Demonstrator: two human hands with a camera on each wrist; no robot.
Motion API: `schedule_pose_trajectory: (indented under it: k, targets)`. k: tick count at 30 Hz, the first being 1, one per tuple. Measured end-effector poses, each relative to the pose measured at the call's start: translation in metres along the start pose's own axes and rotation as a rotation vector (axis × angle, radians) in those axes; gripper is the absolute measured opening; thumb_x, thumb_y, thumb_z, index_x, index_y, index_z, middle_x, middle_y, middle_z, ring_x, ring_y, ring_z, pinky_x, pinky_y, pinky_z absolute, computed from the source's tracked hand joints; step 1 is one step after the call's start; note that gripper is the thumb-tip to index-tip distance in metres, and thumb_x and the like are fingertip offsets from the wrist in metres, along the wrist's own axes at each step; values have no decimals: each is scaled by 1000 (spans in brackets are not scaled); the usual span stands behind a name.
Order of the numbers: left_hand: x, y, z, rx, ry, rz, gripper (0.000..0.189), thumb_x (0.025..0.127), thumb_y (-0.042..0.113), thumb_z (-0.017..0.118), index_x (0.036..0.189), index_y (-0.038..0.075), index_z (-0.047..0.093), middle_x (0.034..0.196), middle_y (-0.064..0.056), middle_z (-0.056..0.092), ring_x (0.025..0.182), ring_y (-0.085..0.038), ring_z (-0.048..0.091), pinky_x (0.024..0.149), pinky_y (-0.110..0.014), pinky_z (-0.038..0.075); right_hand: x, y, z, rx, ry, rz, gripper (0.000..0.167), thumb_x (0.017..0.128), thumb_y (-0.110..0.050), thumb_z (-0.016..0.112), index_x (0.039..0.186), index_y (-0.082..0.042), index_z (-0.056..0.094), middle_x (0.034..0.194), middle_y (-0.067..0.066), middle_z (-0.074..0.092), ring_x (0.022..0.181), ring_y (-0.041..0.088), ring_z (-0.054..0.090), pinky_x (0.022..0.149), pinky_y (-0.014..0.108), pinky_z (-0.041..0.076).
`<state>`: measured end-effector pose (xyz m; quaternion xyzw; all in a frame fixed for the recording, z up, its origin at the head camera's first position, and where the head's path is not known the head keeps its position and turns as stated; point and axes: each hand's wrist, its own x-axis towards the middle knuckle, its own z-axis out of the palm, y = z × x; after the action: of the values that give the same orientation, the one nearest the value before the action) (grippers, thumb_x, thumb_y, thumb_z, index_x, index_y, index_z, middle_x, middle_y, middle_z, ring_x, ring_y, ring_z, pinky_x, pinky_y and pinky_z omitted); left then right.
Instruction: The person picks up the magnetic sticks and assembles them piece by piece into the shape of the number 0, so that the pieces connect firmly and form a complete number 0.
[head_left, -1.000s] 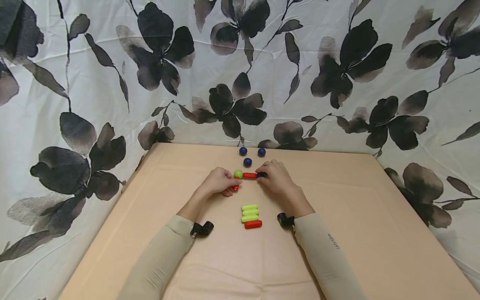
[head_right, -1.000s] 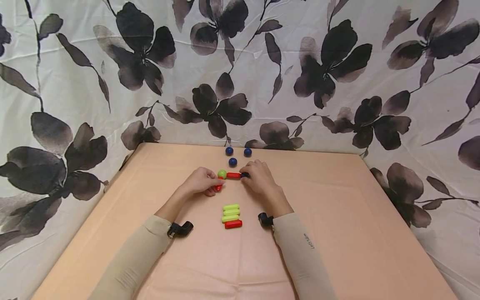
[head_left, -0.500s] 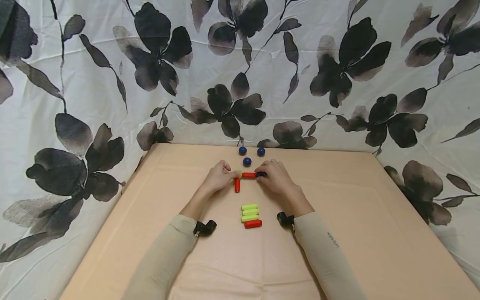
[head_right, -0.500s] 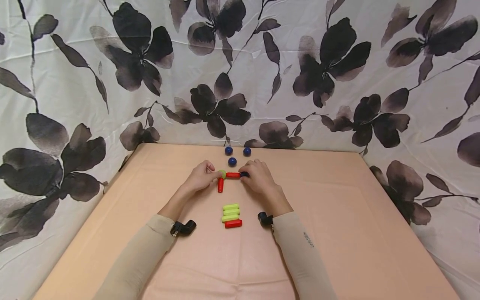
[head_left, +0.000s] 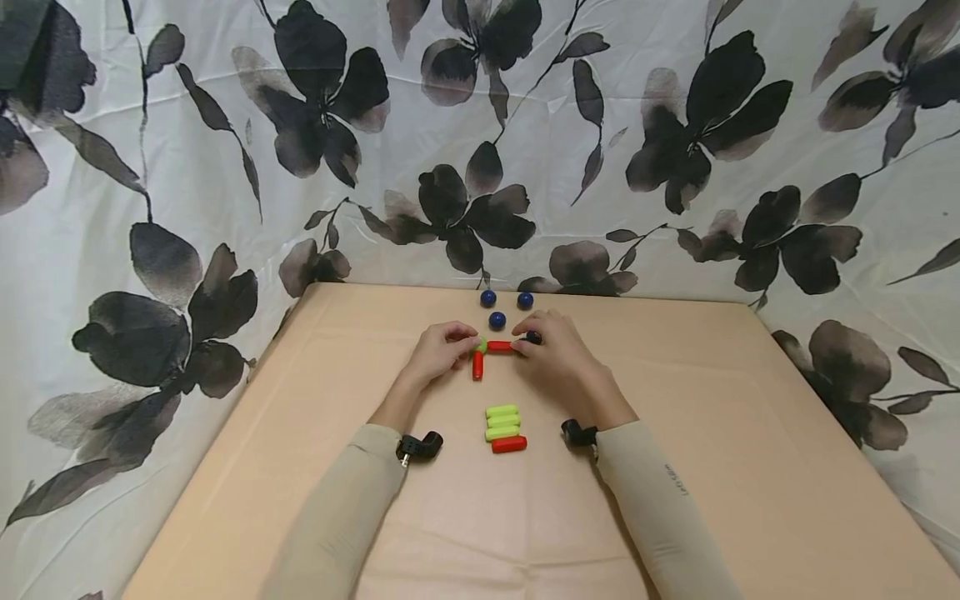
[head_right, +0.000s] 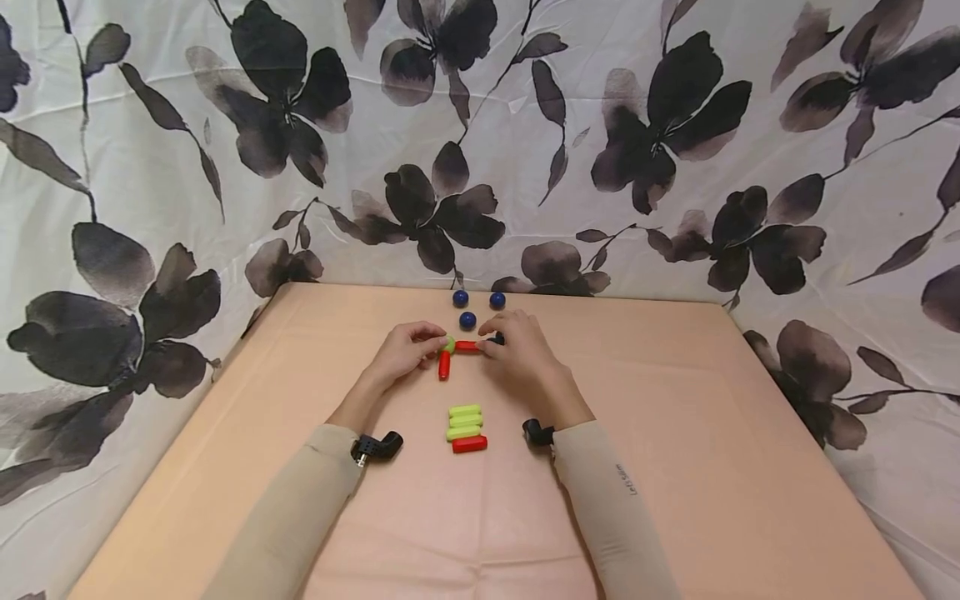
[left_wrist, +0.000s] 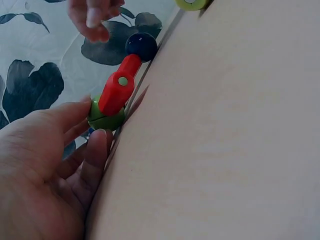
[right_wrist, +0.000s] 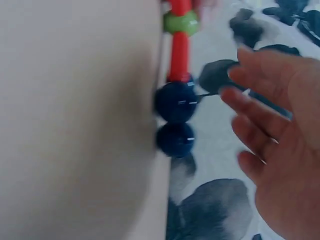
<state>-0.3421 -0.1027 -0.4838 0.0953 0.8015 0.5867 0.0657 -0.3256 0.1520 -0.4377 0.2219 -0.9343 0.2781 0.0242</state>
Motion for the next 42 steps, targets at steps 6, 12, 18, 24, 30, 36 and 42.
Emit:
schedule_pose_trajectory:
  k: [6, 12, 18, 24, 30, 36, 42]
  targets:
    - [2, -1, 0, -8, 3, 5, 20, 98, 26, 76, 112, 11, 76, 92, -9, 71, 64, -16, 61, 56, -25, 54, -7, -9, -14, 237, -277, -46, 20, 95, -14, 77, 114, -7, 77, 99, 1, 74, 90, 21, 61, 84, 33, 52]
    - [3, -2, 0, -16, 16, -7, 18, 97, 26, 77, 109, 12, 76, 89, -9, 71, 65, -17, 62, 55, -25, 54, -11, -14, -10, 283, -534, -78, 21, 92, -11, 79, 112, -7, 76, 93, 0, 72, 86, 19, 63, 81, 30, 54]
    - [2, -2, 1, -8, 25, -1, 19, 97, 26, 77, 110, 12, 76, 90, -8, 71, 64, -16, 62, 56, -25, 55, -11, -24, -2, 262, -608, -114, 17, 90, -14, 82, 105, -9, 76, 93, -2, 71, 85, 17, 61, 80, 29, 54]
    - [1, 0, 1, -23, 22, -15, 19, 97, 25, 76, 111, 11, 76, 90, -8, 71, 62, -15, 60, 55, -24, 53, -12, -31, 4, 203, -619, -79, 14, 90, -14, 82, 101, -12, 75, 88, -3, 68, 82, 16, 59, 78, 29, 52]
    - [1, -1, 3, -26, 21, -17, 19, 97, 26, 77, 110, 13, 76, 90, -7, 71, 64, -15, 61, 55, -23, 53, -15, -37, 7, 134, -606, -30, 10, 91, -13, 79, 100, -14, 74, 87, -2, 66, 81, 17, 59, 78, 31, 51]
    - [1, -2, 3, -50, 11, -5, 19, 97, 25, 77, 110, 11, 76, 92, -8, 72, 64, -15, 61, 55, -24, 52, -13, -38, 13, 32, -545, -37, 11, 92, -13, 78, 100, -18, 72, 85, -3, 64, 80, 17, 58, 76, 31, 50]
    - [0, -2, 3, -57, 8, -2, 17, 97, 22, 76, 110, 10, 76, 92, -9, 72, 64, -16, 61, 55, -24, 52, -12, -37, 17, -41, -513, -28, 16, 91, -22, 82, 100, -20, 69, 83, -3, 60, 79, 16, 56, 72, 30, 45]
